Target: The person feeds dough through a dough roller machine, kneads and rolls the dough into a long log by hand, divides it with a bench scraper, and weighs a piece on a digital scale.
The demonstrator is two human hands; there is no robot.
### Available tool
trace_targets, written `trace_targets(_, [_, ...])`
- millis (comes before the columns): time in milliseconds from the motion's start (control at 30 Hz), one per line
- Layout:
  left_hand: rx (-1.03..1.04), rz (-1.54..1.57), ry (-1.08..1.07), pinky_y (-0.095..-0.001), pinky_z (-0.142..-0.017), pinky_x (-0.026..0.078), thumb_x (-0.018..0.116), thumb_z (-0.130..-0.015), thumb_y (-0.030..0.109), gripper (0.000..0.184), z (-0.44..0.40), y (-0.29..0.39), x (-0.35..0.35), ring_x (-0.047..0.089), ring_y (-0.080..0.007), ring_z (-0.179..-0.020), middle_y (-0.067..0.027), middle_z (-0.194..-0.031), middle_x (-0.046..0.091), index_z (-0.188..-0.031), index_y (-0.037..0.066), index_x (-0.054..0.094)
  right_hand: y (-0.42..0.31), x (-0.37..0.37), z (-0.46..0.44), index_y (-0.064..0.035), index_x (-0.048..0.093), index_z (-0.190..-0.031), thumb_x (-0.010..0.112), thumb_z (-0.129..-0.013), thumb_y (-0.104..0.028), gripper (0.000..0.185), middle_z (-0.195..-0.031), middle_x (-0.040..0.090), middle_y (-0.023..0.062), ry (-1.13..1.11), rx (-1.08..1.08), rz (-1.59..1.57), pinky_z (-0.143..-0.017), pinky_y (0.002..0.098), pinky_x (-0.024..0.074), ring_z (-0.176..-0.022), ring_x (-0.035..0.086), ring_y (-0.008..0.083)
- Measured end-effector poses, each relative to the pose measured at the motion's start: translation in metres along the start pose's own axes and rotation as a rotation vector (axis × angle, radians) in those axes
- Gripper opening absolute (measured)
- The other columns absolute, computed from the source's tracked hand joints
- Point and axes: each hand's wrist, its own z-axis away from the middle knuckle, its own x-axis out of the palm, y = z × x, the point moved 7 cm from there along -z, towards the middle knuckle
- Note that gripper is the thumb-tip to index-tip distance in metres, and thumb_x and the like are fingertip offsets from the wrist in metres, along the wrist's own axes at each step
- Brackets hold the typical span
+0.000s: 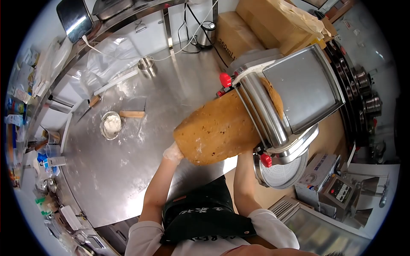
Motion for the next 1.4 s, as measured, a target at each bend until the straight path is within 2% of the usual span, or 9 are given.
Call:
trace_targets(133, [0.005, 0.13, 0.066, -0.0364, -0.1, 0.052, 0.049, -0.106, 0.032, 0.044, 0.002, -0.001, 0.004, 0.058, -0.0201, -0.125, -0.0044, -0.142, 0.057, -0.144, 0.01, 0.051, -0.006, -0.004, -0.004, -0.0103, 0.048, -0.145, 0.048, -0.104, -0.042, 0.052, -0.142, 0.053, 0.0052, 0.011, -0.009, 0.014, -0.102, 0.0401, 0.047, -0.124, 0.054, 0.0241])
trace_targets(267, [-0.327, 0.391, 0.338, -0.0381, -0.109, 0.047, 0.051, -0.105, 0.023, 0.048, 0.009, -0.014, -0.009, 0.052, -0.0221, -0.134, -0.0064, -0.149, 0.051, -0.151, 0.008, 0.044, -0.006, -0.003, -0.007, -0.0099, 0.049, -0.144, 0.048, -0.104, -0.041, 0.051, -0.14, 0.054, 0.0052, 0.01, -0.005, 0.024, -0.101, 0.0401, 0.0478, -0.122, 0.055, 0.0239])
trace_targets(833, [-0.258, 0.383, 0.327, -0.0376, -0.096, 0.057, 0.056, -0.104, 0.028, 0.045, 0.044, -0.039, -0.025, 0.064, -0.0226, -0.118, -0.0097, -0.136, 0.063, -0.143, 0.005, 0.053, 0.02, 0.02, 0.012, -0.0086, 0.052, -0.14, 0.052, -0.103, -0.039, 0.048, -0.132, 0.059, 0.0052, -0.034, 0.049, 0.116, -0.093, 0.0405, 0.0511, -0.115, 0.058, 0.0231])
trace_targets(1067, [-0.332, 0.182, 0.52, -0.0377, -0.094, 0.057, 0.057, -0.103, 0.035, 0.045, 0.133, -0.04, -0.076, 0.066, -0.0173, -0.114, -0.0088, -0.132, 0.066, -0.137, 0.005, 0.057, 0.102, 0.011, 0.052, -0.008, 0.054, -0.138, 0.053, -0.102, -0.037, 0.046, -0.129, 0.061, 0.0052, -0.136, 0.304, 0.263, -0.09, 0.0406, 0.0525, -0.112, 0.06, 0.0228])
trace_targets(1133, [-0.136, 0.364, 0.396, -0.036, -0.093, 0.058, 0.059, -0.103, 0.033, 0.045, 0.18, -0.057, -0.123, 0.064, -0.0164, -0.116, -0.0099, -0.135, 0.063, -0.138, 0.005, 0.055, 0.146, 0.004, 0.069, -0.0078, 0.054, -0.137, 0.053, -0.102, -0.037, 0.046, -0.128, 0.061, 0.0052, -0.18, 0.419, 0.311, -0.089, 0.0406, 0.0528, -0.111, 0.06, 0.0228])
trace_targets(1200, [0.06, -0.362, 0.308, -0.0356, -0.099, 0.054, 0.055, -0.104, 0.036, 0.047, 0.241, -0.031, -0.163, 0.06, -0.0163, -0.122, -0.0108, -0.14, 0.059, -0.14, 0.005, 0.052, 0.199, -0.005, 0.09, -0.0077, 0.054, -0.137, 0.054, -0.102, -0.037, 0.046, -0.128, 0.062, 0.0052, -0.238, 0.539, 0.372, -0.088, 0.0407, 0.0532, -0.11, 0.061, 0.0227])
trace_targets(1267, [-0.041, -0.966, 0.337, -0.035, -0.105, 0.05, 0.048, -0.106, 0.038, 0.048, 0.287, 0.011, -0.175, 0.057, -0.0163, -0.124, -0.0102, -0.139, 0.058, -0.142, 0.006, 0.051, 0.251, -0.01, 0.108, -0.0075, 0.055, -0.136, 0.054, -0.101, -0.037, 0.045, -0.127, 0.062, 0.0051, -0.323, 0.625, 0.461, -0.087, 0.0407, 0.0536, -0.109, 0.061, 0.0226])
trace_targets(1333, [-0.257, -0.537, 0.534, -0.0322, -0.1, 0.051, 0.044, -0.108, 0.033, 0.043, 0.332, 0.034, -0.198, 0.059, -0.0157, -0.117, -0.0076, -0.132, 0.062, -0.14, 0.006, 0.052, 0.298, -0.012, 0.113, -0.0057, 0.059, -0.131, 0.056, -0.101, -0.029, 0.038, -0.118, 0.066, 0.0049, -0.414, 0.6, 0.722, -0.079, 0.0416, 0.0548, -0.099, 0.064, 0.0223])
trace_targets(1400, [-0.154, -0.236, 0.881, -0.0294, -0.091, 0.055, 0.046, -0.107, 0.025, 0.037, 0.373, 0.061, -0.208, 0.061, -0.0148, -0.111, -0.0063, -0.126, 0.064, -0.138, 0.006, 0.054, 0.303, 0.006, 0.131, -0.0008, 0.064, -0.116, 0.056, -0.097, -0.013, 0.023, -0.098, 0.069, 0.0043, -0.299, 0.676, 0.768, -0.07, 0.0381, 0.0553, -0.085, 0.067, 0.0221])
